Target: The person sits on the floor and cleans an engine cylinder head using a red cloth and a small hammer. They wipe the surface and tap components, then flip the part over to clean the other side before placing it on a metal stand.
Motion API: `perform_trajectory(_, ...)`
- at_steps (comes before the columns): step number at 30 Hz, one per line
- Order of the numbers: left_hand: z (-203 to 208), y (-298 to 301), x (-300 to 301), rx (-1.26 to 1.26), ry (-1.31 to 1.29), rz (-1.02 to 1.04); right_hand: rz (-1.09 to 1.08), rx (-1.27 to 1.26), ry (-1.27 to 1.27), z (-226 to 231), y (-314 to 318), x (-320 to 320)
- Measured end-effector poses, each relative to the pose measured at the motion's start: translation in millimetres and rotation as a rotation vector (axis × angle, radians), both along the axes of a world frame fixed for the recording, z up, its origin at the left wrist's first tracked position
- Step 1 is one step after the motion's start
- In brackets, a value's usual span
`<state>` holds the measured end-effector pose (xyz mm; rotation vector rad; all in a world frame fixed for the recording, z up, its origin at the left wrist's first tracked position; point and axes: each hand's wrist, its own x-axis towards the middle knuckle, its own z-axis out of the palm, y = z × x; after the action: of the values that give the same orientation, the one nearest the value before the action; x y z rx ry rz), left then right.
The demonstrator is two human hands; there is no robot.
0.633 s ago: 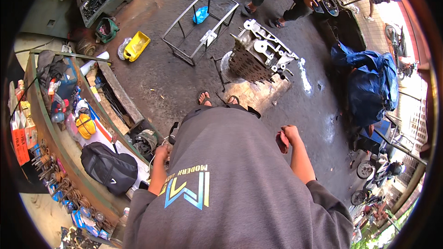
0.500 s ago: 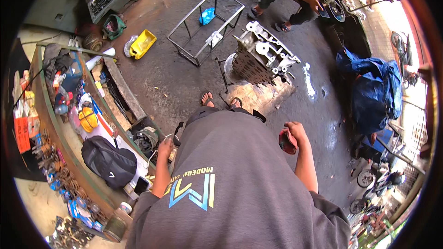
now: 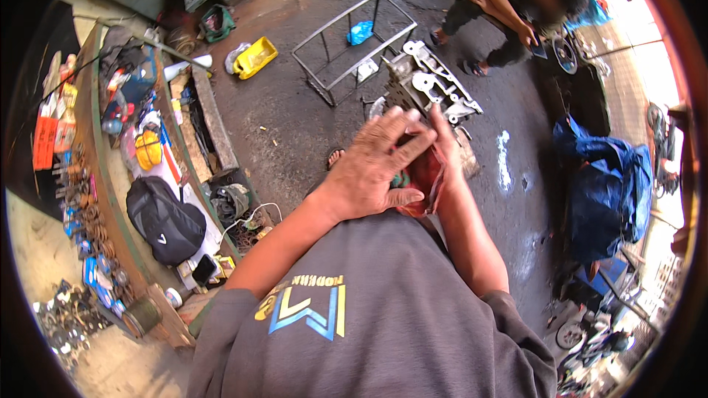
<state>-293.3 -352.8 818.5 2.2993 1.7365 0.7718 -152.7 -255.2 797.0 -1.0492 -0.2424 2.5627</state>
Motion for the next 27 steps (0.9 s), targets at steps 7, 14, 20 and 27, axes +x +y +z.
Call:
perform_trajectory(7, -59.3, -28.6, -15.9, 0.054, -0.299, 0.458, 0.477, 0.117, 0.088, -0.3, -29.9, -23.8)
perform_trajectory(14, -143.8, -85.3, -71.9, -0.547, -0.906, 1.215, 0.602, 0.736, 0.008, -45.1, -7.3, 13.0)
perform_trajectory(20, -247.6, -229.8, -70.0, -0.921, -0.723, 1.537, 1.227, 1.186, -1.139, -222.7, -2.7, 116.6)
perform_trajectory(27, -280.9, -283.9, -35.4, -1.204, -0.889, 1.862, 0.956, 0.692, -1.178, -315.8, -68.9, 355.8)
